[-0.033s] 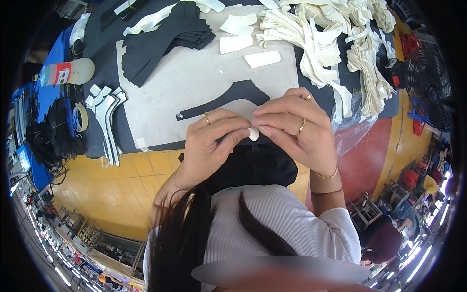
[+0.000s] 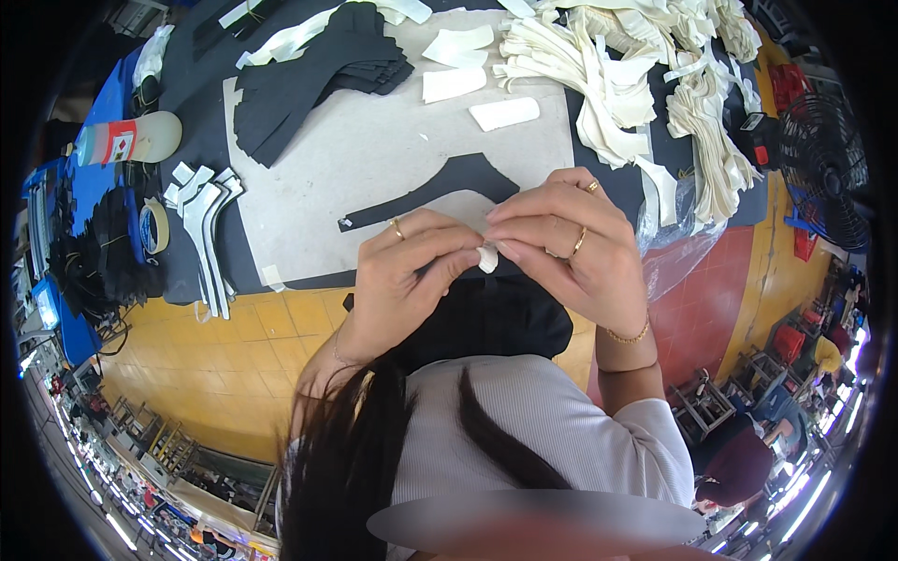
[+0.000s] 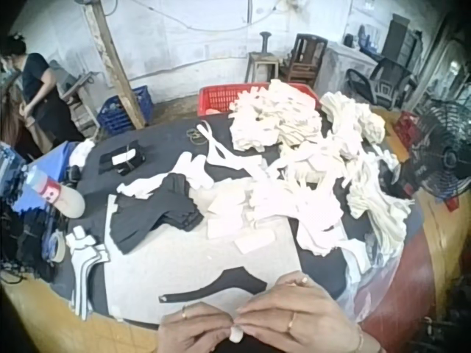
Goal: The person repeatedly places white fabric strips onto black fabric pieces on a table, aligns them, and stacks the assembled units. The person handles multiple fabric pieces and strips, folding and stacking them into a growing pile.
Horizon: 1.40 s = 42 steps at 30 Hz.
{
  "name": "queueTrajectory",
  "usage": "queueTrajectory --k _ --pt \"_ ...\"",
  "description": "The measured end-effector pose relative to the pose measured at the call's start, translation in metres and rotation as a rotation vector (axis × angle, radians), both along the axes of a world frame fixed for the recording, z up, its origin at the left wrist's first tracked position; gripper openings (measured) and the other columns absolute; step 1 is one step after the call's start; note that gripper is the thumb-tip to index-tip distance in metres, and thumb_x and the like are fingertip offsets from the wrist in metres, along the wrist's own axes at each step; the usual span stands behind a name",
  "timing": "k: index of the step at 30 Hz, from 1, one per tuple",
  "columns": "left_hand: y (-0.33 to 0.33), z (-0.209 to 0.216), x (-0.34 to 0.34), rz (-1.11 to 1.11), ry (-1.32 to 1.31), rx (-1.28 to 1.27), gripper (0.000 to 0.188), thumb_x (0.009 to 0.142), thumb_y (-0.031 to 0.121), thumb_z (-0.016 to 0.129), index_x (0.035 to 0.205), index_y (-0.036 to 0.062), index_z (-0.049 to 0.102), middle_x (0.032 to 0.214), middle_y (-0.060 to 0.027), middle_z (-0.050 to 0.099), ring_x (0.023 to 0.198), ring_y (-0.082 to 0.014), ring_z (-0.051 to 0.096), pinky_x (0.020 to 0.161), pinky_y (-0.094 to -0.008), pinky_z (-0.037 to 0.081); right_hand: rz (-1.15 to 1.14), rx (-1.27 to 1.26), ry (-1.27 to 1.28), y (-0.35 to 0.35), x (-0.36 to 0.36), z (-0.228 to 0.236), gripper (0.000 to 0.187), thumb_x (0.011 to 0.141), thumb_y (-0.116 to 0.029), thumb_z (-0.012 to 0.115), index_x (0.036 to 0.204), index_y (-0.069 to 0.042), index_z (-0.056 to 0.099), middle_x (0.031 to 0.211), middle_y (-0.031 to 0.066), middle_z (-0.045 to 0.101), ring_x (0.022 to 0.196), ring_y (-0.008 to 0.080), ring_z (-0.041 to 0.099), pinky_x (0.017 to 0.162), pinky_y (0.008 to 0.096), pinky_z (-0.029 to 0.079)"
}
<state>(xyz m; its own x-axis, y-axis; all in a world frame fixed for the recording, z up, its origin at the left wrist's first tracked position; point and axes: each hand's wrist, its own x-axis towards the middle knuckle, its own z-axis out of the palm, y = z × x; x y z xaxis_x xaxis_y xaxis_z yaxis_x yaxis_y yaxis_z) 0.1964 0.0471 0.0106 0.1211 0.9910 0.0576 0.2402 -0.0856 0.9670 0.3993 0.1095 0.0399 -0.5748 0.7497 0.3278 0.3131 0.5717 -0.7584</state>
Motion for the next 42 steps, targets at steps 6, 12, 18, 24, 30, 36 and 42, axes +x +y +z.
queueTrajectory --k 6,12,18,24,30,36,42 --pt "0.0 -0.01 0.006 0.022 -0.176 0.139 0.03 0.081 -0.007 0.074 0.11 -0.0011 0.07 0.092 -0.0127 0.069 0.08 -0.0213 0.065 0.07 -0.03 0.051 -0.003 -0.075 0.037 0.004 -0.003 -0.01 0.01 0.079 -0.008 0.076 0.087 -0.006 0.07 0.087 0.0037 0.069 0.078 0.0216 0.064 0.078 0.032 0.045" --pt "0.0 -0.007 0.005 -0.06 0.03 0.25 0.041 0.075 -0.011 0.073 0.113 0.0062 0.075 0.094 -0.0073 0.063 0.083 -0.0194 0.062 0.07 -0.0297 0.051 0.038 -0.215 0.11 -0.002 0.0 -0.021 0.011 0.08 -0.007 0.075 0.088 -0.005 0.068 0.087 0.0042 0.068 0.077 0.0245 0.064 0.075 0.0327 0.046" --pt "-0.002 -0.005 0.003 -0.064 -0.094 0.357 0.036 0.067 -0.01 0.075 0.098 0.0069 0.079 0.102 -0.0075 0.061 0.091 -0.0233 0.06 0.077 -0.0342 0.049 -0.067 -0.411 0.16 -0.01 0.006 -0.033 0.005 0.086 -0.005 0.068 0.089 -0.003 0.064 0.093 0.0084 0.07 0.074 0.0212 0.066 0.066 0.0312 0.05" --pt "-0.007 0.001 -0.009 -0.267 -0.359 0.35 0.032 0.059 -0.009 0.077 0.089 0.0019 0.078 0.107 -0.0173 0.07 0.081 -0.0252 0.062 0.072 -0.035 0.049 -0.237 -1.453 1.036 0.001 0.03 -0.056 0.018 0.106 -0.021 0.036 0.101 -0.006 0.046 0.099 0.0255 0.07 0.058 0.0235 0.069 0.054 0.0301 0.057" --pt "-0.009 0.001 -0.018 -0.275 -0.592 0.452 0.012 0.074 -0.005 0.076 0.084 0.0003 0.074 0.094 -0.0181 0.071 0.071 -0.0229 0.062 0.057 -0.0306 0.045 -0.34 -1.151 1.056 -0.016 0.057 -0.07 0.02 0.107 -0.022 0.036 0.1 -0.007 0.046 0.069 0.0157 0.062 0.058 0.0224 0.064 0.057 0.0316 0.054" --pt "-0.016 0.006 -0.018 -0.241 -0.84 0.497 0.007 0.091 0.006 0.07 0.098 0.0056 0.068 0.097 -0.0135 0.066 0.071 -0.0216 0.059 0.058 -0.0309 0.046 -0.621 -0.435 0.244 -0.053 0.09 -0.079 0.011 0.105 -0.013 0.048 0.099 -0.003 0.05 0.076 0.0094 0.061 0.062 0.0182 0.057 0.062 0.0295 0.047" --pt "-0.026 0.025 -0.029 -0.059 -0.893 0.443 0.007 0.095 0.011 0.065 0.102 0.0105 0.064 0.092 -0.007 0.056 0.071 -0.0176 0.054 0.059 -0.0313 0.05 -0.997 -0.18 -0.163 -0.091 0.152 -0.121 0.013 0.104 -0.016 0.052 0.1 -0.003 0.053 0.079 0.0117 0.063 0.065 0.0211 0.059 0.063 0.0326 0.048"
